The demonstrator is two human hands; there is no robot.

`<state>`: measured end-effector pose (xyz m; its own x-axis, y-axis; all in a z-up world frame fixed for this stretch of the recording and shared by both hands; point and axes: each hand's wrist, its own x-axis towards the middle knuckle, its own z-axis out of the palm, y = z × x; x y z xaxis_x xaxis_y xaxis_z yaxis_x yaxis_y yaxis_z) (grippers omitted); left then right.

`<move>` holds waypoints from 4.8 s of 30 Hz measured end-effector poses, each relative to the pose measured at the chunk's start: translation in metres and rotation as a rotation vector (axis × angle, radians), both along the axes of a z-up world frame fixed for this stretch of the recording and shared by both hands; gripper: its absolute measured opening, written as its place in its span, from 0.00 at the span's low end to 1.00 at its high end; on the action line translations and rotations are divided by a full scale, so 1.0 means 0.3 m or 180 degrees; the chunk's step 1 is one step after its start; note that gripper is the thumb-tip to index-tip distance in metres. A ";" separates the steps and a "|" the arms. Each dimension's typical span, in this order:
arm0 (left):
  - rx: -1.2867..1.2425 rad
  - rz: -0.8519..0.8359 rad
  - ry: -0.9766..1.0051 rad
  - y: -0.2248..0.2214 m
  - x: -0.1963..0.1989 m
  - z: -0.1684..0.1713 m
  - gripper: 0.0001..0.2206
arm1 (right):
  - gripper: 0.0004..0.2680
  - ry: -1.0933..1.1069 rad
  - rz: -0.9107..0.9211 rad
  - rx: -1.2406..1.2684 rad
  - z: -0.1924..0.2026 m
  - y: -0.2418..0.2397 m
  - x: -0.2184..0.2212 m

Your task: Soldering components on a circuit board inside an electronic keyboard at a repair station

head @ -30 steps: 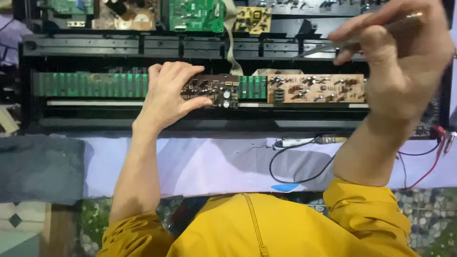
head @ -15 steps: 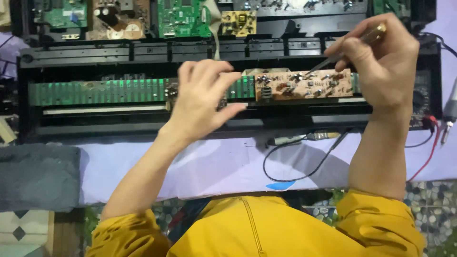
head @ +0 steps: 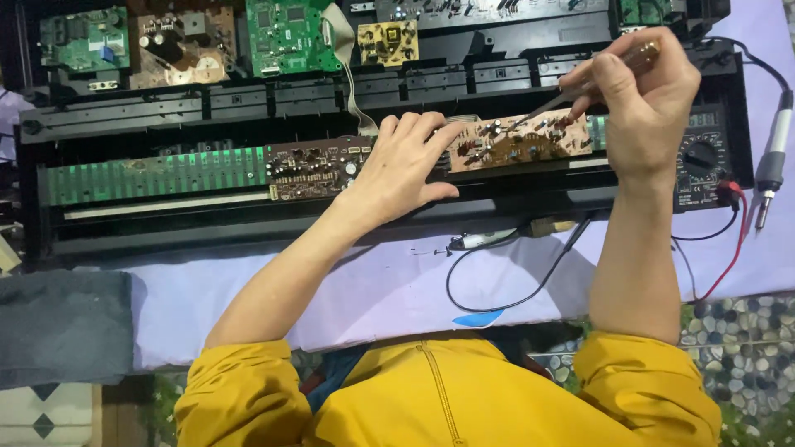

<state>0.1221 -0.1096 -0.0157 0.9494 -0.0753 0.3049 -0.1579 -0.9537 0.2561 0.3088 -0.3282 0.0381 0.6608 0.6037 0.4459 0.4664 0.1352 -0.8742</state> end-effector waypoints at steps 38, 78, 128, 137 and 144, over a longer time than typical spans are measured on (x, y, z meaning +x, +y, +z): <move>-0.0886 -0.0173 0.1186 0.097 -0.049 0.169 0.37 | 0.07 -0.0329 -0.0781 -0.0110 -0.027 -0.133 0.123; -0.1188 -0.0074 0.1243 0.097 -0.027 0.178 0.35 | 0.06 -0.0368 -0.0861 -0.0230 -0.006 -0.144 0.119; -0.0494 -0.0470 0.0742 0.088 -0.052 0.153 0.41 | 0.14 -0.0379 -0.0972 0.0899 -0.098 0.048 0.143; -0.0327 -0.0589 0.0095 0.041 -0.087 0.264 0.37 | 0.16 -0.0063 0.0027 0.0090 0.005 0.008 0.154; -0.0159 -0.0352 0.0035 0.043 -0.059 0.174 0.36 | 0.16 0.0837 -0.1244 0.0435 -0.034 0.017 0.156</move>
